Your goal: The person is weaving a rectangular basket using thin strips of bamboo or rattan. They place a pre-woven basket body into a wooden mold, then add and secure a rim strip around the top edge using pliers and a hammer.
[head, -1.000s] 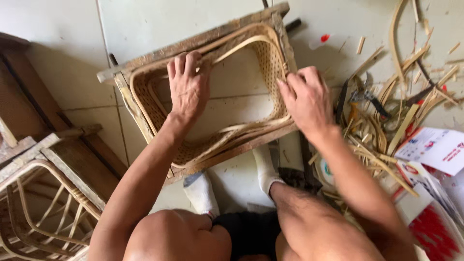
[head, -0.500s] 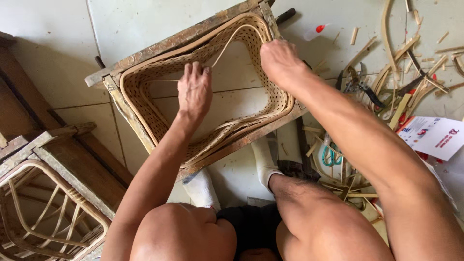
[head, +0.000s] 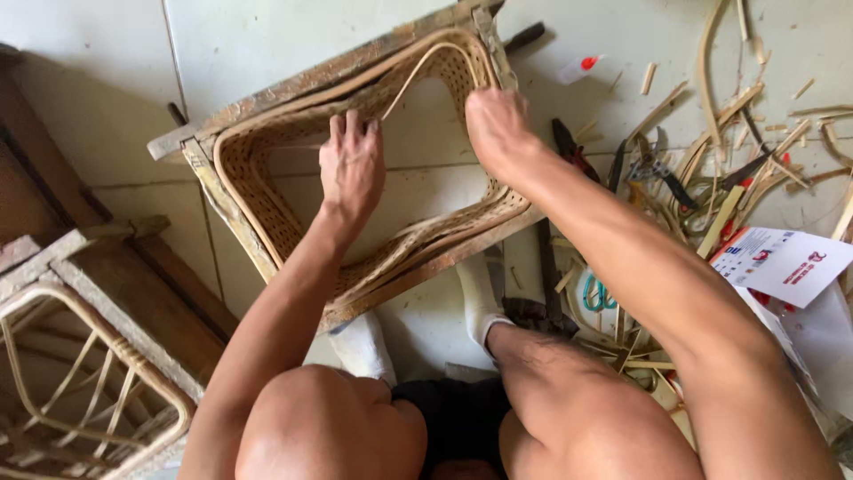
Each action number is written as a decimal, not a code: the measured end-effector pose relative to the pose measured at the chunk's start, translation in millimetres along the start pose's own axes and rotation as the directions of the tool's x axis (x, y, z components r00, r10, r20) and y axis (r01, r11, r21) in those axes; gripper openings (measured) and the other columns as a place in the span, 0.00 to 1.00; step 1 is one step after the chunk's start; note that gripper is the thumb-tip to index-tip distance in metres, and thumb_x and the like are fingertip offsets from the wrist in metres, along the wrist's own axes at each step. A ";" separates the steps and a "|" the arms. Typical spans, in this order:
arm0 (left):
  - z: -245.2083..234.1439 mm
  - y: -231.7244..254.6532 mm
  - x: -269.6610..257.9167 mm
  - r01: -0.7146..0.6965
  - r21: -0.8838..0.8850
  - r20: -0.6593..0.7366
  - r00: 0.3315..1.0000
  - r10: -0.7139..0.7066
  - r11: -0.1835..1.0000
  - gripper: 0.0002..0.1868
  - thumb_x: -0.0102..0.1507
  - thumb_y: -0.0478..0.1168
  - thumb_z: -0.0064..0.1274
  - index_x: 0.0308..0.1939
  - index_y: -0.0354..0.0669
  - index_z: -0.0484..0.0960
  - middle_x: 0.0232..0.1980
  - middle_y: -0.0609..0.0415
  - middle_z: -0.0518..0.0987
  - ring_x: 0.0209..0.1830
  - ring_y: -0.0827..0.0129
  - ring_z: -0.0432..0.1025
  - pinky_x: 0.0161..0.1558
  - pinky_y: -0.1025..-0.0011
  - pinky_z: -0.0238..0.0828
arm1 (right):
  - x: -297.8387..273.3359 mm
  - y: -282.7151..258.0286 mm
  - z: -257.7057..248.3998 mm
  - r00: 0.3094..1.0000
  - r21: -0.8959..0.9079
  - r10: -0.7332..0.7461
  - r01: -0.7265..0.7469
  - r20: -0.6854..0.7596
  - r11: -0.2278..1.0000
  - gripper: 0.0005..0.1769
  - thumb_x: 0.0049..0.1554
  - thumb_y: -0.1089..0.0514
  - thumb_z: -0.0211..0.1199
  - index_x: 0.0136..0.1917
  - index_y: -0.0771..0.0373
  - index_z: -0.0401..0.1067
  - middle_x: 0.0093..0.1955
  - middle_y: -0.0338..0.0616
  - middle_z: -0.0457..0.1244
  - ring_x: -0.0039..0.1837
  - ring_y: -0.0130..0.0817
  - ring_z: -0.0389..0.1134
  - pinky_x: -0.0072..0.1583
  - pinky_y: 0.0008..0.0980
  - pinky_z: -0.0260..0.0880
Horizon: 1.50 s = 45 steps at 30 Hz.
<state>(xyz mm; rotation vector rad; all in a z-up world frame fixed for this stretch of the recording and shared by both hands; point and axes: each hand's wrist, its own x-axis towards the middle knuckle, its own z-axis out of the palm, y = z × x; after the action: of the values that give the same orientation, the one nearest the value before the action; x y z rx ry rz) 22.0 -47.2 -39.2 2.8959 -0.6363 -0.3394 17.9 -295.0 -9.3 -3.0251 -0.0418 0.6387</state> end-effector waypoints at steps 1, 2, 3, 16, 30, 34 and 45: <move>1.8 -1.8 0.5 0.001 0.012 -0.005 1.000 -0.001 1.000 0.19 0.64 0.27 0.51 0.60 0.35 0.78 0.58 0.38 0.72 0.55 0.49 0.69 0.36 0.62 0.81 | 8.5 -3.6 8.8 0.999 -0.067 -0.028 0.026 -0.032 0.997 0.10 0.56 0.73 0.56 0.39 0.70 0.77 0.37 0.61 0.69 0.40 0.48 0.73 0.39 0.43 0.75; 3.9 -2.6 1.1 0.002 0.024 -0.011 1.000 -0.002 1.000 0.18 0.64 0.28 0.52 0.59 0.34 0.78 0.59 0.37 0.72 0.56 0.48 0.69 0.36 0.62 0.81 | 14.4 -9.7 14.9 0.996 -0.133 -0.058 0.049 -0.063 0.990 0.07 0.53 0.72 0.59 0.39 0.68 0.78 0.38 0.61 0.70 0.42 0.49 0.74 0.42 0.45 0.75; 4.8 -2.5 3.6 -0.014 0.064 -0.009 1.000 0.015 0.998 0.19 0.61 0.30 0.53 0.57 0.35 0.78 0.59 0.37 0.72 0.56 0.46 0.69 0.35 0.61 0.81 | 16.7 -16.2 15.3 0.998 -0.149 -0.043 0.034 -0.054 0.988 0.07 0.52 0.71 0.61 0.39 0.67 0.79 0.37 0.59 0.70 0.42 0.50 0.73 0.43 0.46 0.75; 40.8 -5.6 33.7 -0.023 0.064 0.076 0.997 0.019 0.998 0.13 0.65 0.33 0.54 0.53 0.33 0.81 0.57 0.34 0.76 0.58 0.42 0.72 0.40 0.57 0.80 | -18.3 16.8 -30.3 0.935 0.317 0.349 -0.351 0.066 0.881 0.58 0.57 0.49 0.69 0.82 0.67 0.32 0.72 0.64 0.51 0.61 0.54 0.65 0.55 0.47 0.73; 13.0 -39.4 2.0 -0.266 0.497 -0.077 0.935 0.347 0.826 0.40 0.64 0.39 0.52 0.79 0.34 0.57 0.79 0.40 0.57 0.72 0.54 0.60 0.70 0.51 0.57 | -41.5 -3.1 -16.3 0.845 -0.050 0.053 -0.094 -0.532 0.994 0.61 0.41 0.42 0.71 0.78 0.73 0.50 0.60 0.69 0.64 0.55 0.55 0.69 0.49 0.48 0.74; 9.6 -30.4 -27.0 -0.278 0.338 0.023 0.958 0.287 0.899 0.36 0.65 0.39 0.50 0.77 0.38 0.59 0.76 0.37 0.61 0.71 0.52 0.61 0.70 0.49 0.54 | -60.5 -18.5 -12.6 0.973 0.488 -0.113 0.201 -0.202 0.850 0.22 0.61 0.51 0.65 0.65 0.61 0.70 0.53 0.53 0.69 0.51 0.43 0.72 0.51 0.45 0.76; 34.0 -47.5 -130.0 -0.354 0.187 0.886 0.464 -0.002 0.916 0.37 0.65 0.47 0.48 0.76 0.37 0.59 0.81 0.37 0.50 0.82 0.38 0.43 0.77 0.41 0.29 | -7.5 -132.3 120.5 0.574 0.344 -0.421 0.244 0.703 0.907 0.44 0.46 0.28 0.70 0.56 0.70 0.78 0.56 0.60 0.70 0.59 0.50 0.72 0.63 0.45 0.71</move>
<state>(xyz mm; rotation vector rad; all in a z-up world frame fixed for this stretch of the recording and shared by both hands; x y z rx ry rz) -82.8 47.7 -57.2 2.6912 -1.2279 -1.9520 -39.8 -158.0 -109.3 -2.2007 -0.5295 1.6900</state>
